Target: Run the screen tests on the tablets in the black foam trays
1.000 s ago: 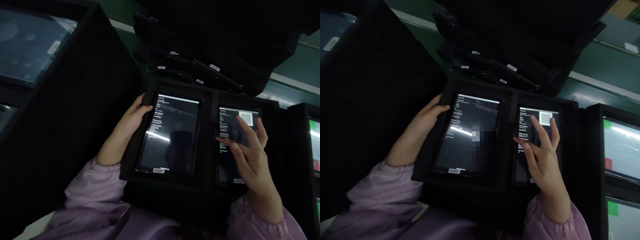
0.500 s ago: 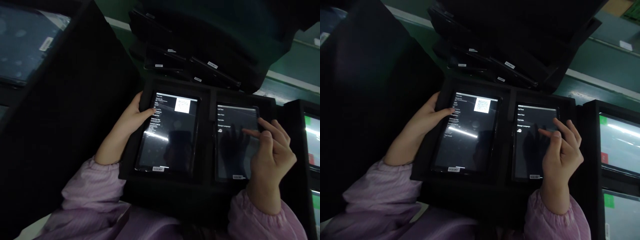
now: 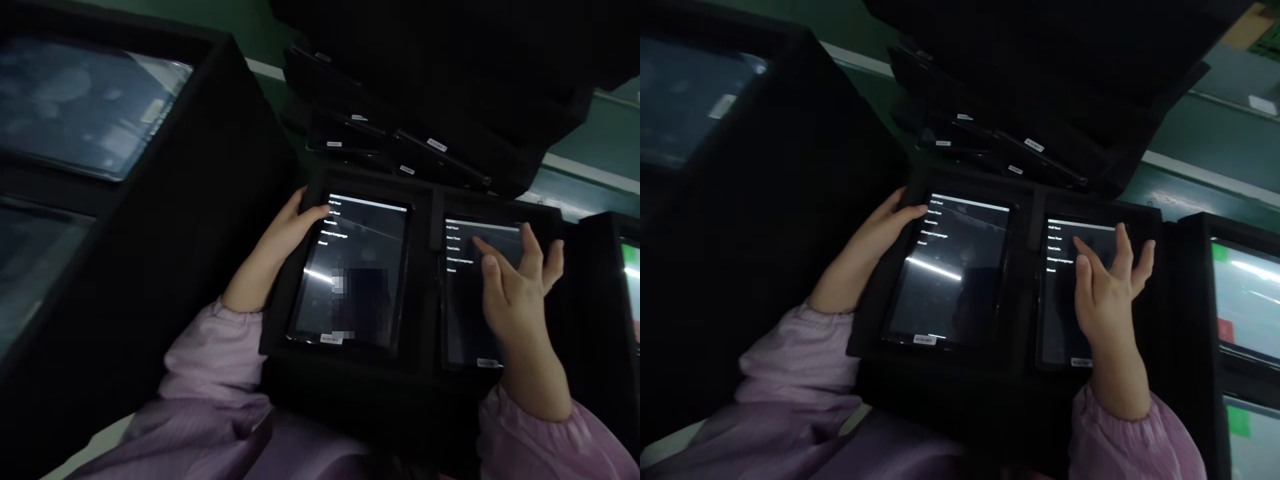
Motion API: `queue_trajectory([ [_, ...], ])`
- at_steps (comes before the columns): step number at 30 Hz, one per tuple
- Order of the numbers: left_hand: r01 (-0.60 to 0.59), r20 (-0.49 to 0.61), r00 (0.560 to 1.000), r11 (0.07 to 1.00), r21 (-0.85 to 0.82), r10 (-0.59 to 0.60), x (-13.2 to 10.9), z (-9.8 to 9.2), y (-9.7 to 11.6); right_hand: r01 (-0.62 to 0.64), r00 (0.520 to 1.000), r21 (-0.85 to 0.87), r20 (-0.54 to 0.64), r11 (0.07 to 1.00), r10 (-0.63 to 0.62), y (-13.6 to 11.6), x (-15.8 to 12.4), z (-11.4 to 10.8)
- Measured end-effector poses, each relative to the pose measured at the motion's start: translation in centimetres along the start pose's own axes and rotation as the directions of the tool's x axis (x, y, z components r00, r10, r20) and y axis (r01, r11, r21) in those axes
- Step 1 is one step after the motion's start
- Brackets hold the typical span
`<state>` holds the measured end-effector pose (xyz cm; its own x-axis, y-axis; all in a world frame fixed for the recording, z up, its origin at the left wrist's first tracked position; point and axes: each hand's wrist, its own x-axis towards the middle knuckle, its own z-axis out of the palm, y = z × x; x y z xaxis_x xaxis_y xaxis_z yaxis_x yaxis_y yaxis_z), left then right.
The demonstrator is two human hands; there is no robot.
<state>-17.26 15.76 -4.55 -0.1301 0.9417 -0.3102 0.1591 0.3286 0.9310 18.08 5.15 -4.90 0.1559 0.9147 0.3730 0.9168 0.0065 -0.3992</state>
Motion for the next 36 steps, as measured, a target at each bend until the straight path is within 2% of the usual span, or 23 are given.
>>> queue_trajectory([
  [2, 0.017, 0.0, 1.0, 1.0, -0.021, -0.017, 0.1, 0.0, 0.3, 0.0, 0.999, -0.01, -0.033, 1.0, -0.001, 0.5, 0.1, 0.2],
  [5, 0.046, 0.009, 0.999, 0.998, -0.036, -0.046, 0.3, 0.1, 0.9, -0.009, 0.982, 0.008, -0.19, 1.0, 0.01, 0.7, 0.2, 0.3],
  [7, 0.053, 0.033, 0.998, 0.998, -0.019, -0.052, 0.5, 0.1, 1.3, -0.031, 0.971, 0.036, -0.236, 0.999, 0.039, 0.4, 0.1, 0.0],
  [12, 0.009, 0.04, 0.999, 0.998, 0.055, -0.011, 0.7, 0.2, 1.5, -0.051, 0.964, 0.075, -0.256, 0.996, 0.069, -0.6, -0.1, -0.7],
  [15, 0.02, 0.015, 1.0, 1.0, -0.006, -0.02, 0.4, 0.3, 1.2, -0.037, 0.962, 0.077, -0.268, 0.996, 0.056, -0.7, -0.2, -1.0],
  [20, 0.037, 0.012, 0.999, 0.997, -0.074, -0.036, -0.7, -0.2, 0.7, 0.092, 0.981, 0.057, -0.179, 0.994, -0.081, -0.5, -0.3, -1.1],
  [25, 0.058, 0.047, 0.997, 0.996, -0.066, -0.055, -1.3, -1.0, 0.4, 0.088, 0.987, 0.022, -0.14, 0.996, -0.084, 0.1, -0.5, -0.9],
  [32, 0.043, 0.155, 0.987, 0.995, -0.089, -0.029, -1.1, -1.3, -0.2, 0.053, 0.966, 0.075, -0.256, 0.996, -0.032, 0.2, -0.3, -0.8],
  [36, -0.029, 0.197, 0.98, 0.998, -0.051, 0.038, -1.1, -1.4, -0.5, 0.073, 0.96, 0.099, -0.277, 0.992, -0.043, -0.1, 0.0, -0.9],
])
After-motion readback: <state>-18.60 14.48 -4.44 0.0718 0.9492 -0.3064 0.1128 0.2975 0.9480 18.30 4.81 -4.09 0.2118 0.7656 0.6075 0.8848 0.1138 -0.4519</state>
